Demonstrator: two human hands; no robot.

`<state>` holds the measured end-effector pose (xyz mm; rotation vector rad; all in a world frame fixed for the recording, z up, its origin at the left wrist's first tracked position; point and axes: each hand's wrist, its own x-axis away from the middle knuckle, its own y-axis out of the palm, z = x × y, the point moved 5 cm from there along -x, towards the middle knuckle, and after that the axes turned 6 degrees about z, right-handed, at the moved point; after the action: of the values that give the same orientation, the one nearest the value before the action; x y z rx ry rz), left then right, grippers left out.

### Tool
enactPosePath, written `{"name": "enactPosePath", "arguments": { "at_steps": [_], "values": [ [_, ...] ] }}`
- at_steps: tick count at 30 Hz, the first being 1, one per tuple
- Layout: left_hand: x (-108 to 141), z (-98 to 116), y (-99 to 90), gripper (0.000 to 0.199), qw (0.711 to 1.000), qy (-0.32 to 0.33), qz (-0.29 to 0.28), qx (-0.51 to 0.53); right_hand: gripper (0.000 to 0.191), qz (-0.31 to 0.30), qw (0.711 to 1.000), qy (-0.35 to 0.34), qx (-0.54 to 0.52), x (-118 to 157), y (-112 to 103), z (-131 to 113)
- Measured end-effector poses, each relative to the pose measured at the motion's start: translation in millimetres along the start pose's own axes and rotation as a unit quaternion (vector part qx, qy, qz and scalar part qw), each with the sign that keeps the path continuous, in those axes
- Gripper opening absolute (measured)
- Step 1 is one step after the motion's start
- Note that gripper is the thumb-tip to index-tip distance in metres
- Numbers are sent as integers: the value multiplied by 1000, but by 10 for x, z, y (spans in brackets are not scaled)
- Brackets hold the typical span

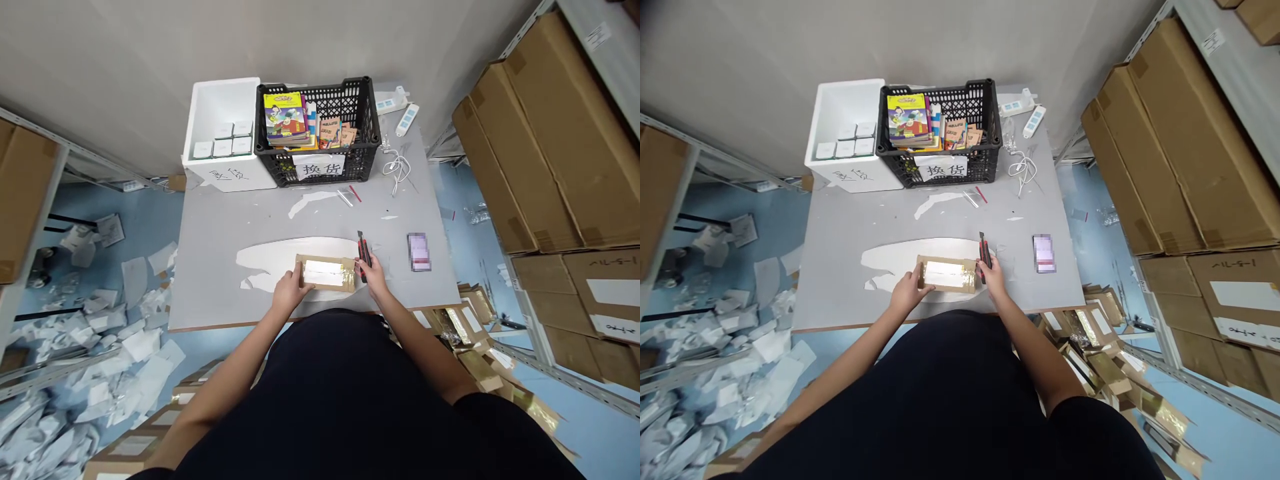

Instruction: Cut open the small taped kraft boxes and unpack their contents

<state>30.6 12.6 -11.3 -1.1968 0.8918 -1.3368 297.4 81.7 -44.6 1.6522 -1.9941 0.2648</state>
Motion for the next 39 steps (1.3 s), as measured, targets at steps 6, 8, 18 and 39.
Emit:
{"name": "enactPosePath", "arguments": {
  "at_steps": [6, 8, 18, 39],
  "values": [
    [38, 168, -98, 95, 995, 60, 46, -68, 62, -55, 997, 21, 40, -142, -53, -56],
    [-85, 339, -83, 100, 986, 142, 35, -75, 62, -41, 995, 13, 85, -88, -192, -38],
    [-335, 743, 153, 104, 951, 292, -73, -74, 70, -99, 961, 61, 249, 484, -714, 174],
    [-335, 685, 200, 95, 948, 316, -25, -45, 57, -179, 902, -111, 376, 457, -766, -75]
  ]
}}
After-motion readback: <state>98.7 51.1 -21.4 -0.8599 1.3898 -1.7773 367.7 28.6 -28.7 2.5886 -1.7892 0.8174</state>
